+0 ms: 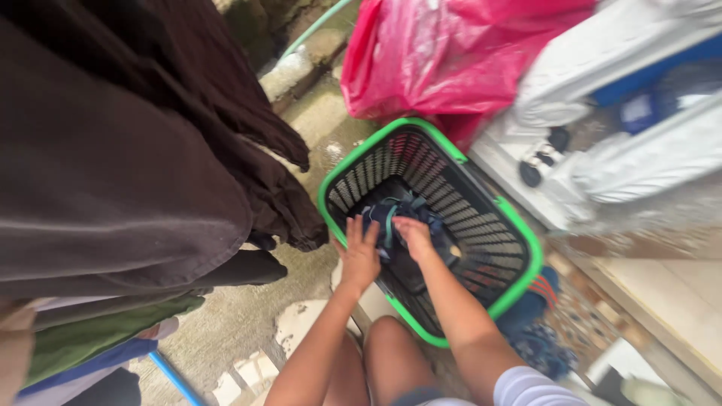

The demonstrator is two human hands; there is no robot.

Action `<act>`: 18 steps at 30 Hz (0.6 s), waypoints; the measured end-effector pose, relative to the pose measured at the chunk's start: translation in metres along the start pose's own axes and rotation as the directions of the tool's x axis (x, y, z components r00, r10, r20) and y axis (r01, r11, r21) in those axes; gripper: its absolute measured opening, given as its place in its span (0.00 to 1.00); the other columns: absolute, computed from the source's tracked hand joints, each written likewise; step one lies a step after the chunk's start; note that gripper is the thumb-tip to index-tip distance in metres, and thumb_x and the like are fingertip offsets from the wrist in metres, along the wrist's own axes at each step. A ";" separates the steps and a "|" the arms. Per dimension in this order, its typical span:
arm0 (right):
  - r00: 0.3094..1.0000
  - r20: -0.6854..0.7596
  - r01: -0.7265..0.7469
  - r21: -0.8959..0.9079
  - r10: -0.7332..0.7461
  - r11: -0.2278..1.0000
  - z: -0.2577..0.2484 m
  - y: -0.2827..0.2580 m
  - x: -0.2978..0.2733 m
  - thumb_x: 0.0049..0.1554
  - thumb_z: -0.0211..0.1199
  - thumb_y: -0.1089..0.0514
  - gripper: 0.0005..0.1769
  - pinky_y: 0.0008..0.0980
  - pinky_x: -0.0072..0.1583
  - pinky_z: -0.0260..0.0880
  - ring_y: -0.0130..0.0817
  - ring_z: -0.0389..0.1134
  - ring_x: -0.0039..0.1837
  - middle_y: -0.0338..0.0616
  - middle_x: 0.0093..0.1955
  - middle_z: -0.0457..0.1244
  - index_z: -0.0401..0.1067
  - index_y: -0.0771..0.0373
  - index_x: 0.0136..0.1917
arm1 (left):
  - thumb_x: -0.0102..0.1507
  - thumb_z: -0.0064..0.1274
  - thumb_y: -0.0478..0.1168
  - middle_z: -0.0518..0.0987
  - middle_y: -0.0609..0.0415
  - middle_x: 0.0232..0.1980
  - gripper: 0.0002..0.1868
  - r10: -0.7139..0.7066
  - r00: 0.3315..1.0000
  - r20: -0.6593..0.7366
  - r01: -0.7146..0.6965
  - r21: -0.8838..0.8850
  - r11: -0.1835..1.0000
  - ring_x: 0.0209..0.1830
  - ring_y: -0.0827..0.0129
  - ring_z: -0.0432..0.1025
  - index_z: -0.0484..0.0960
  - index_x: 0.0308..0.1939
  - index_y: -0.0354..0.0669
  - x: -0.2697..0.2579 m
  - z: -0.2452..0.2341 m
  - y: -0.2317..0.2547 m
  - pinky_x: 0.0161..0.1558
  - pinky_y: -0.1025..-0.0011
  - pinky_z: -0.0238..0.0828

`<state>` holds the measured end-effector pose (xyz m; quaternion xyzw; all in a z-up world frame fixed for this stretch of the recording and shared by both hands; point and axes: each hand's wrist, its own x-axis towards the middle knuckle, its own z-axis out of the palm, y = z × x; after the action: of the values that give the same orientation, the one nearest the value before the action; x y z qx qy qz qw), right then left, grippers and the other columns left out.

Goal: The recorder takes several pairs of shorts and pants from a basket and hangs them onto plastic hangers and a multi-clip hanger.

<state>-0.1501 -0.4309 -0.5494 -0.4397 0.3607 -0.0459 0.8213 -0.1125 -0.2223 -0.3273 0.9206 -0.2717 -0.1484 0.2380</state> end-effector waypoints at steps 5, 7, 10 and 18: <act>0.977 0.194 0.078 0.052 -0.087 0.996 0.031 -0.194 -0.143 0.55 0.62 0.71 0.10 0.27 0.56 0.69 0.30 0.68 0.51 0.44 0.49 0.69 0.76 0.71 0.52 | 0.57 0.52 0.29 0.53 0.36 0.81 0.45 -0.102 0.989 -0.110 0.068 -0.277 0.958 0.81 0.41 0.47 0.58 0.78 0.54 -0.006 -0.069 0.026 0.74 0.40 0.45; 0.953 0.262 0.118 0.144 -0.153 0.983 0.046 -0.269 -0.202 0.55 0.62 0.71 0.09 0.28 0.57 0.69 0.31 0.68 0.52 0.44 0.49 0.68 0.74 0.70 0.50 | 0.57 0.51 0.28 0.56 0.35 0.81 0.47 -0.113 0.982 -0.149 0.047 -0.390 0.920 0.80 0.40 0.51 0.57 0.80 0.56 -0.007 -0.124 0.053 0.76 0.48 0.53; 0.892 0.351 0.124 0.417 -0.286 0.900 0.100 -0.392 -0.297 0.57 0.60 0.68 0.07 0.35 0.53 0.67 0.35 0.67 0.53 0.44 0.49 0.65 0.71 0.68 0.51 | 0.53 0.58 0.30 0.54 0.31 0.79 0.52 -0.117 0.978 -0.172 0.025 -0.464 0.885 0.77 0.38 0.54 0.55 0.80 0.56 -0.004 -0.219 0.108 0.75 0.54 0.54; 0.790 0.162 0.517 0.341 -0.591 0.785 0.178 -0.593 -0.461 0.51 0.55 0.63 0.03 0.30 0.68 0.63 0.35 0.66 0.62 0.42 0.46 0.61 0.65 0.63 0.41 | 0.61 0.65 0.35 0.79 0.40 0.63 0.32 0.299 0.926 0.232 0.146 -0.948 0.282 0.60 0.58 0.74 0.75 0.68 0.34 -0.009 -0.367 0.224 0.64 0.64 0.71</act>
<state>-0.2337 -0.4888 0.2162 -0.4084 0.0929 -0.2794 0.8640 -0.0684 -0.2512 0.0999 0.5337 -0.2125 -0.4378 0.6917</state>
